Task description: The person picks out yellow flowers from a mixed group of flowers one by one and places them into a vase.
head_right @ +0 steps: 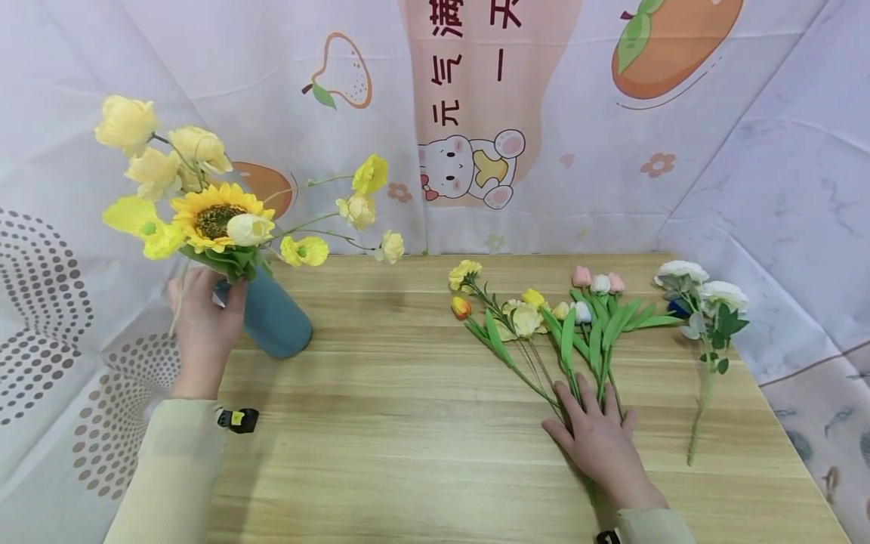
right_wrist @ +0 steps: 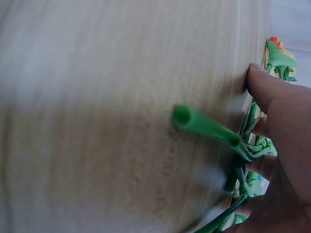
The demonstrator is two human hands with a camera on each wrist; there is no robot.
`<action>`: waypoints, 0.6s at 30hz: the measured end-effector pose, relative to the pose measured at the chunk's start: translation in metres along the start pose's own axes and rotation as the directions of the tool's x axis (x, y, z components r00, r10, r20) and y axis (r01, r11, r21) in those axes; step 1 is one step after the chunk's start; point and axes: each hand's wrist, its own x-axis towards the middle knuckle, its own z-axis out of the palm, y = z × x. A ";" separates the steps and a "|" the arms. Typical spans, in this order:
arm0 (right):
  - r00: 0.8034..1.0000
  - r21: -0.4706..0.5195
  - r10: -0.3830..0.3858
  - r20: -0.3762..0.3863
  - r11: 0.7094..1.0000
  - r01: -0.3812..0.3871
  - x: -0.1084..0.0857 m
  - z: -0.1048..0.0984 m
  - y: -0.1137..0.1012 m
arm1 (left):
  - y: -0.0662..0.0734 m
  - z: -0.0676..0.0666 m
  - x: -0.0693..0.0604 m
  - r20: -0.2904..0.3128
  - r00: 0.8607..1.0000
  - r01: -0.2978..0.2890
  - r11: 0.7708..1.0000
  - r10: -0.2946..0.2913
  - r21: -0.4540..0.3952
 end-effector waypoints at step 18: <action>0.999 0.021 -0.005 -0.046 1.000 0.006 -0.001 0.003 0.001 | 0.014 0.002 -0.027 -0.029 0.992 0.124 0.992 -0.123 0.029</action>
